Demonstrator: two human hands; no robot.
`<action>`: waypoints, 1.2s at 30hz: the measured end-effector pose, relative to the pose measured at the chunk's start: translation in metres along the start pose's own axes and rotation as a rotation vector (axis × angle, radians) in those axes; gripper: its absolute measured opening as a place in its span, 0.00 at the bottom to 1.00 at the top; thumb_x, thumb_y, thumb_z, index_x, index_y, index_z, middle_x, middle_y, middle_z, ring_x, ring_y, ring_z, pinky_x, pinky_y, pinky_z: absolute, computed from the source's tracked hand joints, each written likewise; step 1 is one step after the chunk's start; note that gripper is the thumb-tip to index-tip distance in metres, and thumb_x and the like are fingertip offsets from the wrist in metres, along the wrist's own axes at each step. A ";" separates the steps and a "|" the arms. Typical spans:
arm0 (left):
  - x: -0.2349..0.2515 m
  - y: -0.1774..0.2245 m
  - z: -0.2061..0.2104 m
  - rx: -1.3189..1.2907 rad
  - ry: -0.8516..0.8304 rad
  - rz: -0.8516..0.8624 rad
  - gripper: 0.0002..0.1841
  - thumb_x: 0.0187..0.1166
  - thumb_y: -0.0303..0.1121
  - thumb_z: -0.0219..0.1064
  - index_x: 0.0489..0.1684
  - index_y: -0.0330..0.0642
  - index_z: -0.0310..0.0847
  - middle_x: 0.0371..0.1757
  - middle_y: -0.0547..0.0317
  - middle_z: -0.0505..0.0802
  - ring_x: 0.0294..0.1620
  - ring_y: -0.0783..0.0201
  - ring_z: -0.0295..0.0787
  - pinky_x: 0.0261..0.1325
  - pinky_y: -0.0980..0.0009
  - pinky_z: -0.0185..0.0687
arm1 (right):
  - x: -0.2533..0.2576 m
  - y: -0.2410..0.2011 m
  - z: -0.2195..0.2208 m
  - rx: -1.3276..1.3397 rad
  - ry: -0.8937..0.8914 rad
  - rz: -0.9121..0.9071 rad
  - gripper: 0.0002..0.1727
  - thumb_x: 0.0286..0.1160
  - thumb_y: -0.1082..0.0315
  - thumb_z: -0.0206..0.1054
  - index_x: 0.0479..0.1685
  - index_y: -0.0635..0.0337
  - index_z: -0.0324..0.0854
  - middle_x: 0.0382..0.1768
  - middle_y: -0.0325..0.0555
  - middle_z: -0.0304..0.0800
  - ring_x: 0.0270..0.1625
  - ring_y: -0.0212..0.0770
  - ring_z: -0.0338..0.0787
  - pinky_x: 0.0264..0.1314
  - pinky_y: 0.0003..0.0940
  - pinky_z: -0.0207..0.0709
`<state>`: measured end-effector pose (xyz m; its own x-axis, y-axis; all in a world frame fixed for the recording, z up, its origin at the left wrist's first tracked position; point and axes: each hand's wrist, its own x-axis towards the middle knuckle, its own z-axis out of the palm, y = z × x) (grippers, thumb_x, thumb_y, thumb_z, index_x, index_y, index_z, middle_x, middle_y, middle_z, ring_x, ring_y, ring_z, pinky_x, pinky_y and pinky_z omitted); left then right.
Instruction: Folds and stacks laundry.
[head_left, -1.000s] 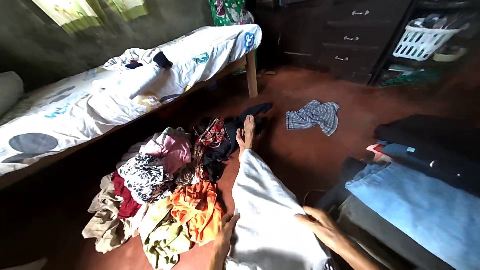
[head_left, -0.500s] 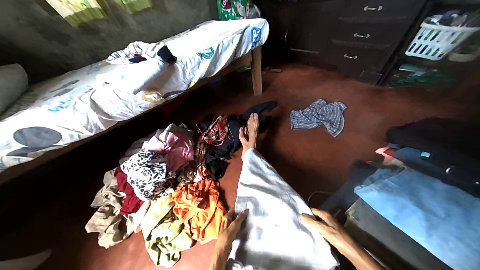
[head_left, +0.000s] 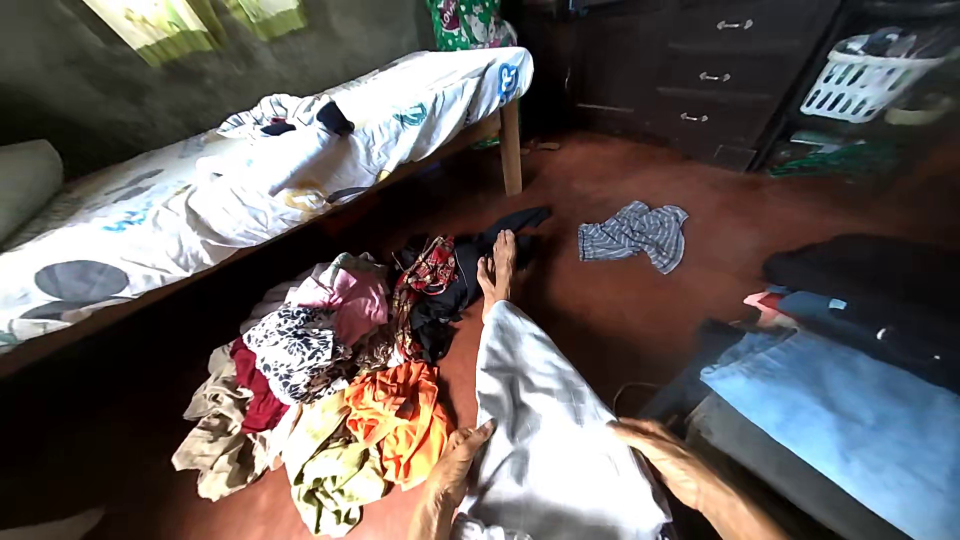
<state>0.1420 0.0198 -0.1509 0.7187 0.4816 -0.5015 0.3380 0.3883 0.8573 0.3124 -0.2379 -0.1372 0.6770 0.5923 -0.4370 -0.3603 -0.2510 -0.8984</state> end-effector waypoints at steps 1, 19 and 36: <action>0.002 0.001 0.001 0.009 0.065 0.033 0.13 0.87 0.33 0.59 0.33 0.38 0.83 0.26 0.59 0.91 0.29 0.68 0.88 0.39 0.67 0.86 | 0.000 -0.003 0.001 0.007 0.071 -0.020 0.11 0.84 0.68 0.63 0.45 0.66 0.88 0.38 0.42 0.92 0.43 0.30 0.88 0.55 0.31 0.82; -0.092 0.138 -0.014 -0.035 -0.118 0.801 0.06 0.72 0.46 0.76 0.35 0.60 0.97 0.34 0.71 0.97 0.34 0.79 0.93 0.41 0.79 0.89 | -0.039 -0.140 0.005 0.310 -0.031 -0.729 0.11 0.75 0.63 0.66 0.30 0.41 0.94 0.32 0.27 0.95 0.36 0.21 0.91 0.41 0.21 0.86; -0.141 0.199 -0.023 0.255 -0.025 1.053 0.04 0.75 0.41 0.74 0.39 0.63 0.96 0.42 0.76 0.97 0.44 0.80 0.93 0.52 0.79 0.88 | -0.057 -0.205 -0.001 0.134 -0.010 -0.857 0.12 0.77 0.62 0.64 0.30 0.41 0.92 0.29 0.28 0.92 0.34 0.22 0.89 0.42 0.21 0.85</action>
<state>0.0945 0.0474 0.0878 0.7330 0.4604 0.5007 -0.3416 -0.3874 0.8563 0.3487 -0.2210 0.0715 0.7443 0.5424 0.3896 0.1986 0.3773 -0.9046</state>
